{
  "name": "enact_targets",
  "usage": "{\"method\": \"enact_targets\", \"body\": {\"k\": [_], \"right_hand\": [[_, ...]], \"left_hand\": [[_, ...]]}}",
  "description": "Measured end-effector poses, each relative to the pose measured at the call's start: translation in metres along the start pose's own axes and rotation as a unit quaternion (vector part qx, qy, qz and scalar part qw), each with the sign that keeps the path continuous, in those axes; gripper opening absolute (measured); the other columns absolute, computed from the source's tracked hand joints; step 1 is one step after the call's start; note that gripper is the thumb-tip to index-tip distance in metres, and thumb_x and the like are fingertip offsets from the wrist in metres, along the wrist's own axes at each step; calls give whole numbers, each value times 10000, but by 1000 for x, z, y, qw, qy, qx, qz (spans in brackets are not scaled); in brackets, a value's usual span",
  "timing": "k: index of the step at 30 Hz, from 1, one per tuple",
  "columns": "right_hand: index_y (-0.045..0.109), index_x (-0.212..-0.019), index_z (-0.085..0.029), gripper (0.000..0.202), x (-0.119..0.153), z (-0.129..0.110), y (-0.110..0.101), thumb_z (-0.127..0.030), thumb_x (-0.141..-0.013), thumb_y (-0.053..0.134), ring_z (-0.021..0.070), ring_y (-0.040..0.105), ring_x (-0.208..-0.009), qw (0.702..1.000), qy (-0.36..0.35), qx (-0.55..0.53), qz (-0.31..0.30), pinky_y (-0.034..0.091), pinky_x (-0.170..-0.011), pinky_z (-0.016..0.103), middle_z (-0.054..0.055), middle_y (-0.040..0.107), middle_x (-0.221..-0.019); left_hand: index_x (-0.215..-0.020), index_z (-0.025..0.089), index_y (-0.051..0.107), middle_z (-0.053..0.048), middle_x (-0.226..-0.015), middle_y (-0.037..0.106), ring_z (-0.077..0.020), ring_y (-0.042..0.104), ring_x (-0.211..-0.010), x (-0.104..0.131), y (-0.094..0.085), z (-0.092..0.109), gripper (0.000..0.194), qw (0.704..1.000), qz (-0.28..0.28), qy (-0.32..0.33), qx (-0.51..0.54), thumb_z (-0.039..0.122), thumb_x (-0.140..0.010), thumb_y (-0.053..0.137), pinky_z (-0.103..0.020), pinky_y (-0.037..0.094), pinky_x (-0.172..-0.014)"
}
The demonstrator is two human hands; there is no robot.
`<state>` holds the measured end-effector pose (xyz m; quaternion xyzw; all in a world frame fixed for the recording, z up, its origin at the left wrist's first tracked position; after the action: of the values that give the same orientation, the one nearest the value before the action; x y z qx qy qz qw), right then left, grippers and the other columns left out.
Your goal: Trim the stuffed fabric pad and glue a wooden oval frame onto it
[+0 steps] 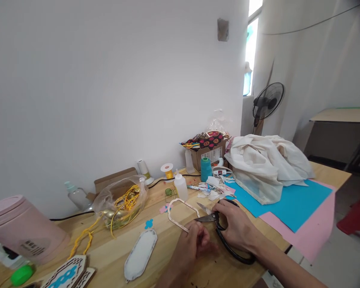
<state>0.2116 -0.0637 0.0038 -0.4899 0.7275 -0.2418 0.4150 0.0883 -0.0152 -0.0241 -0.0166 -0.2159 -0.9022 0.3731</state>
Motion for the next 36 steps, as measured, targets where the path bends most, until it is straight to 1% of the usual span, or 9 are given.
{"method": "enact_targets", "body": {"k": [4, 9, 13, 19, 24, 29, 32, 34, 36], "right_hand": [[527, -708, -210, 191, 0, 0, 0, -101, -559, 479, 179, 496, -709, 1000, 11, 1, 4, 339, -589, 252, 14, 536, -731], [541, -732, -207, 208, -1, 2, 1, -110, -558, 479, 183, 498, -719, 1000, 27, 6, 14, 342, -604, 258, 20, 543, -742], [546, -775, -202, 221, 0, 5, -2, -122, -581, 475, 192, 495, -727, 998, 45, 12, 29, 342, -607, 268, 32, 542, -766], [546, -733, -215, 213, 2, 2, -1, -106, -559, 487, 181, 496, -733, 1000, 26, 5, 13, 343, -607, 251, 15, 540, -746], [555, -752, -207, 210, 1, 4, 0, -118, -575, 487, 185, 496, -739, 999, 44, 6, 23, 344, -630, 260, 25, 550, -759], [569, -731, -215, 212, 0, 5, -2, -122, -553, 503, 182, 507, -725, 997, 65, 3, 36, 347, -609, 249, 18, 559, -742], [585, -768, -208, 238, -2, 13, -7, -127, -565, 491, 203, 519, -754, 992, 103, 3, 70, 356, -635, 271, 39, 577, -777], [592, -796, -195, 249, -3, 21, -11, -133, -582, 482, 226, 523, -775, 986, 134, 0, 98, 362, -656, 302, 62, 589, -804], [596, -794, -196, 246, -3, 27, -13, -136, -579, 493, 233, 528, -783, 983, 142, -15, 111, 372, -666, 312, 60, 597, -811]], "left_hand": [[-511, 193, 399, 86, -439, 385, -75, 334, -412, 2, 1, 1, 306, 1000, 3, -1, 2, 402, -704, 513, -282, 429, -541], [-491, 189, 391, 89, -425, 360, -68, 306, -401, 2, 2, 3, 319, 1000, 6, -8, -4, 385, -718, 499, -288, 424, -543], [-467, 186, 402, 85, -410, 347, -65, 267, -388, 3, 4, 5, 353, 1000, -1, 0, -12, 384, -758, 436, -314, 428, -572], [-438, 188, 406, 75, -394, 339, -68, 240, -385, 4, 7, 5, 369, 999, -21, 20, -20, 346, -772, 404, -312, 423, -572], [-467, 197, 377, 88, -396, 334, -62, 210, -380, 2, 5, 4, 321, 999, -31, 2, -12, 312, -765, 405, -318, 433, -570], [-461, 204, 360, 99, -383, 295, -61, 198, -375, 5, 4, 8, 339, 999, -38, -15, -21, 342, -769, 391, -311, 434, -572], [-441, 201, 385, 87, -365, 319, -64, 240, -368, 13, 10, 9, 335, 997, -56, -16, -44, 340, -743, 425, -287, 425, -559], [-425, 189, 426, 59, -352, 373, -76, 317, -365, 18, 16, 7, 317, 993, -83, -28, -73, 323, -709, 465, -268, 408, -512], [-415, 190, 428, 57, -345, 360, -82, 344, -361, 20, 20, 5, 351, 988, -107, -38, -104, 366, -719, 431, -274, 413, -507]]}}
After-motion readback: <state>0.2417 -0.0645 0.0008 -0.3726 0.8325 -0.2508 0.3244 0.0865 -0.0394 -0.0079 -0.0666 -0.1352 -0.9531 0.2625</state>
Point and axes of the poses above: each hand's wrist, its own x-axis away from the middle knuckle, its own y-axis out of the palm, z = x × y, the point moved 4 cm from there along -x, towards the middle knuckle
